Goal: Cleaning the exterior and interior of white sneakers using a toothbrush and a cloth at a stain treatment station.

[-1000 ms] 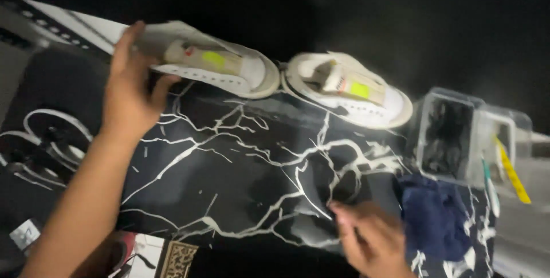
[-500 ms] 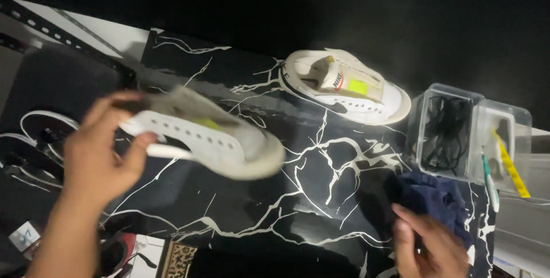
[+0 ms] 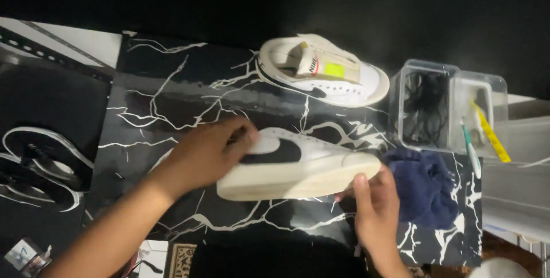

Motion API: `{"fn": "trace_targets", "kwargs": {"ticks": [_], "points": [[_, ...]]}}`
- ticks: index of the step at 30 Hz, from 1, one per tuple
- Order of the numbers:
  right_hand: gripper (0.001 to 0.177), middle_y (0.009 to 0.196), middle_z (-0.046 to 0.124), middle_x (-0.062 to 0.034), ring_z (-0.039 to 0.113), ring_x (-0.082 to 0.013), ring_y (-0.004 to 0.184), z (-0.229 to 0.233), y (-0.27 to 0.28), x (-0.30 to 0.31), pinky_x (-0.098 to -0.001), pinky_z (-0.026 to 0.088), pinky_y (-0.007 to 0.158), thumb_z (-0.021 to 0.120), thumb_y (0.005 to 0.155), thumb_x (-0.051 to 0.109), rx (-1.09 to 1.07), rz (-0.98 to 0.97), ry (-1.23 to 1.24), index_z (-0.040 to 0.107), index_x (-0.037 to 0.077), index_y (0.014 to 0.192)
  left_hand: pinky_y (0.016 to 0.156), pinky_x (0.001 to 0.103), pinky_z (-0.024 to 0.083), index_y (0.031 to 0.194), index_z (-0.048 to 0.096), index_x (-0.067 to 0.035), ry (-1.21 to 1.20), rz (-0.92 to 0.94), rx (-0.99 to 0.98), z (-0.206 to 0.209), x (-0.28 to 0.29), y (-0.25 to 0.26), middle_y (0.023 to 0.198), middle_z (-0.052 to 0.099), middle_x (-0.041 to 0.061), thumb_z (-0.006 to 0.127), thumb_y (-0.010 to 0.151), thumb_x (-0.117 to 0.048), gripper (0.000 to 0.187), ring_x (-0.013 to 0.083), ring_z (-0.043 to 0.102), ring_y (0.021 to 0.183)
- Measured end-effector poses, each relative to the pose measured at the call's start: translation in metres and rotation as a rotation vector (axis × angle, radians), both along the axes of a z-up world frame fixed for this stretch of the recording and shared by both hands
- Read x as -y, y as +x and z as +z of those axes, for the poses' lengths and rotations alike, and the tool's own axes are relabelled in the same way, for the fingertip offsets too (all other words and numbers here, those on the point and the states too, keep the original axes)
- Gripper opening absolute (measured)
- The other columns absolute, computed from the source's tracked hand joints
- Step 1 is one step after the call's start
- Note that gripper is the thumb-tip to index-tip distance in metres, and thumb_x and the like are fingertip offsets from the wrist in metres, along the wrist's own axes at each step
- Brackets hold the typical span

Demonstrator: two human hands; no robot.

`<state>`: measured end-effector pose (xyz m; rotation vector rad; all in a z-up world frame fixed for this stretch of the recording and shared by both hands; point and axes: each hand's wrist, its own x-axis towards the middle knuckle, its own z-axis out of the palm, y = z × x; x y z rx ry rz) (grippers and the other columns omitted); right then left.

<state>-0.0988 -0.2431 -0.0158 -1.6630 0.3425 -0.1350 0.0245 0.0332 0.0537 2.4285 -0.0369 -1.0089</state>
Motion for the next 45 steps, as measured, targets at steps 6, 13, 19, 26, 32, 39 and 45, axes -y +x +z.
{"fn": "trace_targets", "kwargs": {"ticks": [6,13,19,26,32,39,45], "points": [[0.048,0.071,0.070,-0.0268,0.066,-0.0299,0.051,0.002,0.004,0.009,-0.0349,0.056,0.047,0.058,0.097,0.036,-0.250,-0.112,0.207,0.057,-0.010,0.114,0.088,0.031,0.054,0.130,0.072,-0.025,-0.472,0.226,0.009,-0.017,-0.008,0.007,0.128,0.077,-0.002,0.023,0.087,-0.064,0.076,0.0152,0.073,0.115],[0.051,0.067,0.076,-0.0210,0.072,-0.0284,0.048,0.008,0.008,0.024,-0.0352,0.061,0.046,0.051,0.094,0.042,-0.609,0.138,-0.043,0.066,-0.005,0.107,0.104,0.036,0.046,0.144,0.052,-0.017,-0.632,0.037,0.399,-0.039,-0.006,0.007,0.146,0.060,0.004,0.055,0.095,-0.045,0.057,0.0209,0.058,0.132],[0.054,0.060,0.076,0.0000,0.073,-0.0121,0.052,0.035,0.010,0.015,-0.0242,0.060,0.063,0.045,0.090,0.060,-0.934,0.435,-0.539,0.071,0.014,0.085,0.104,0.037,0.045,0.134,0.061,-0.016,-0.575,0.076,0.517,-0.024,0.008,0.007,0.130,0.064,0.005,0.064,0.093,-0.038,0.047,0.0219,0.062,0.122],[0.055,0.066,0.073,0.0019,0.070,-0.0180,0.052,0.009,-0.010,0.024,-0.0329,0.056,0.048,0.054,0.082,0.069,-0.656,0.281,-0.910,0.061,0.016,0.097,0.090,0.039,0.052,0.126,0.065,-0.012,-0.419,-0.050,0.678,-0.027,0.000,0.004,0.121,0.073,0.003,0.070,0.089,-0.042,0.047,0.0228,0.070,0.107],[0.070,0.069,0.067,0.0018,0.064,-0.0134,0.062,0.027,0.003,0.032,-0.0313,0.055,0.055,0.068,0.075,0.060,-0.390,0.452,-0.799,0.063,0.015,0.128,0.095,0.043,0.048,0.125,0.068,-0.019,-0.386,0.022,0.665,-0.029,0.008,0.007,0.122,0.074,0.002,0.068,0.087,-0.047,0.048,0.0256,0.068,0.111],[0.050,0.058,0.073,0.0038,0.067,-0.0141,0.043,0.022,-0.003,0.029,-0.0303,0.051,0.043,0.070,0.080,0.066,-0.571,0.611,-0.876,0.051,0.020,0.088,0.105,0.050,0.039,0.148,0.042,-0.005,-0.598,0.122,0.754,-0.063,0.056,-0.011,0.144,0.055,0.016,0.072,0.089,-0.030,0.071,0.0367,0.049,0.124],[0.031,0.057,0.068,0.0057,0.060,-0.0093,0.045,0.030,-0.012,0.029,-0.0305,0.043,0.047,0.068,0.089,0.051,-0.329,0.731,-0.662,0.076,0.024,0.100,0.127,0.051,0.022,0.161,0.003,-0.002,-0.825,0.014,0.492,-0.066,0.068,-0.032,0.172,0.013,0.021,0.073,0.086,-0.035,0.108,0.0392,0.020,0.159]]}}
